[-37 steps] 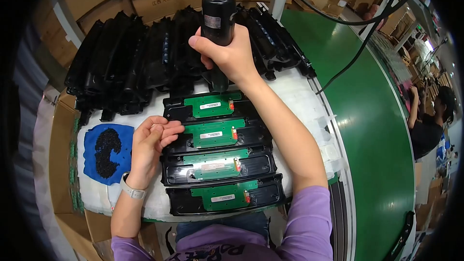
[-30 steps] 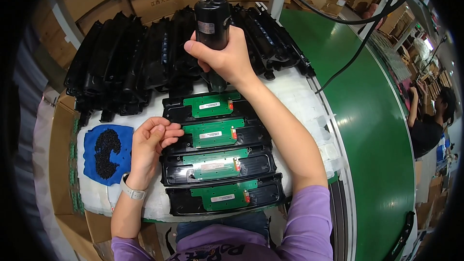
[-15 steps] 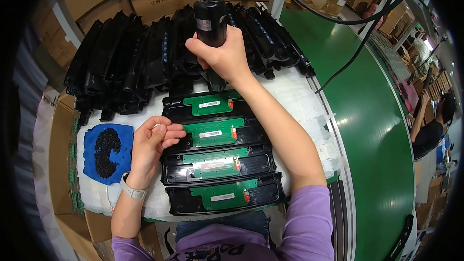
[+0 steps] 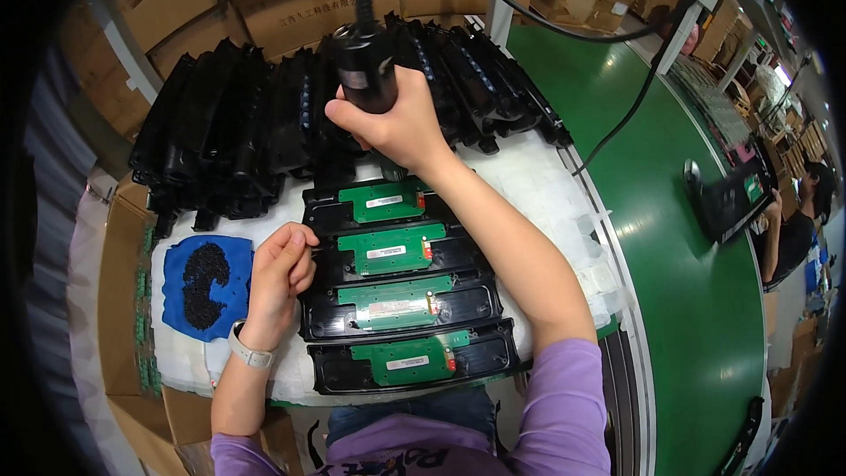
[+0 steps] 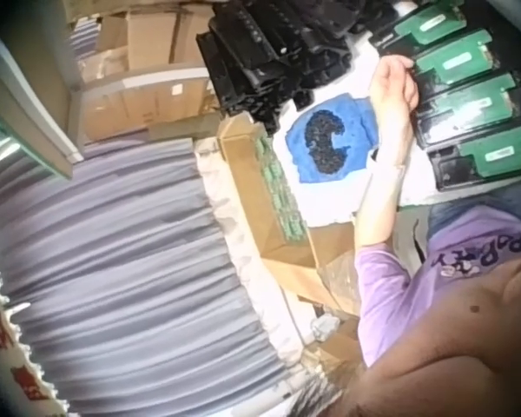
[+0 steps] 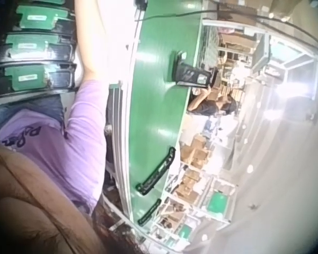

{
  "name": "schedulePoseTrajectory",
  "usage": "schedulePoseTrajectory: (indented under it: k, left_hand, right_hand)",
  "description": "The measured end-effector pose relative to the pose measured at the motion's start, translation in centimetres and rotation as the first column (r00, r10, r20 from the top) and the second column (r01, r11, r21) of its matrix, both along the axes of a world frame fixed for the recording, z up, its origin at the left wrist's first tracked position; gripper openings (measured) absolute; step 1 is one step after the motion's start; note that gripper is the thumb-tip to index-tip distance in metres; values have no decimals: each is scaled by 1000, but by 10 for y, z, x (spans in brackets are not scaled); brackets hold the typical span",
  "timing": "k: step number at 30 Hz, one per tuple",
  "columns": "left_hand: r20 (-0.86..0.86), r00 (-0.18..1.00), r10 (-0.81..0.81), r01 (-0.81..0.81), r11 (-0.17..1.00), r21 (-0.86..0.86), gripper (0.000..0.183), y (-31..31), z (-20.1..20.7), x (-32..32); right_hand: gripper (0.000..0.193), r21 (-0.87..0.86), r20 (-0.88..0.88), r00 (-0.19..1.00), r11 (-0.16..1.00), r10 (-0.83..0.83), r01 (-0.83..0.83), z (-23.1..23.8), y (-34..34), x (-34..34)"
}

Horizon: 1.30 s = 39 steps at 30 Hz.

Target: Assembling printer cartridges by attaching circuit chips and driving screws using an electric screwdriver.

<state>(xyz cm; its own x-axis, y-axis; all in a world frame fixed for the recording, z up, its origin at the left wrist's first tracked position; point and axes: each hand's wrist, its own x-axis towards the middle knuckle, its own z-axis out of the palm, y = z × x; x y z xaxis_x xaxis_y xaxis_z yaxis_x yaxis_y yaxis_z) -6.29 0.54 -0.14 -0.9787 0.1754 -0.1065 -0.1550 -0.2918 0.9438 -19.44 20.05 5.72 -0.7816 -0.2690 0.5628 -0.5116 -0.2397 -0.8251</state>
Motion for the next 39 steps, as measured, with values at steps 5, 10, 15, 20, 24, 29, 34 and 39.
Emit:
schedulePoseTrajectory:
  k: [5,10,15,20,24,29,34,39]
  left_hand:
    - [-32,992,122,-122,993,1,18,12,5,2]
    - [22,1000,-12,11,999,44,16,4,1,4]
    - [-40,997,65,-64,997,31,19,8,-4,6]
    - [-31,997,72,-71,997,29,20,9,-4,6]
    - [-50,994,96,-94,995,42,19,9,-4,6]
    - [-26,996,89,-88,996,31,19,7,-4,5]
    - [-3,998,62,-62,998,30,20,5,-6,5]
    - [-2,999,-49,49,988,148,24,6,-11,6]
  right_hand:
    - [18,-335,84,963,918,255,-214,27,3,30]
    - [21,-511,37,899,782,436,-358,32,-4,51]
    - [24,-495,36,910,798,414,-344,31,-11,60]
    - [23,-469,38,918,818,394,-332,30,-10,61]
    - [22,-500,29,916,800,400,-333,29,-10,61]
    - [22,-501,36,915,800,402,-332,28,-12,61]
    - [21,-470,54,911,816,408,-338,26,-12,63]
    - [18,-547,125,918,798,376,-252,27,-11,59]
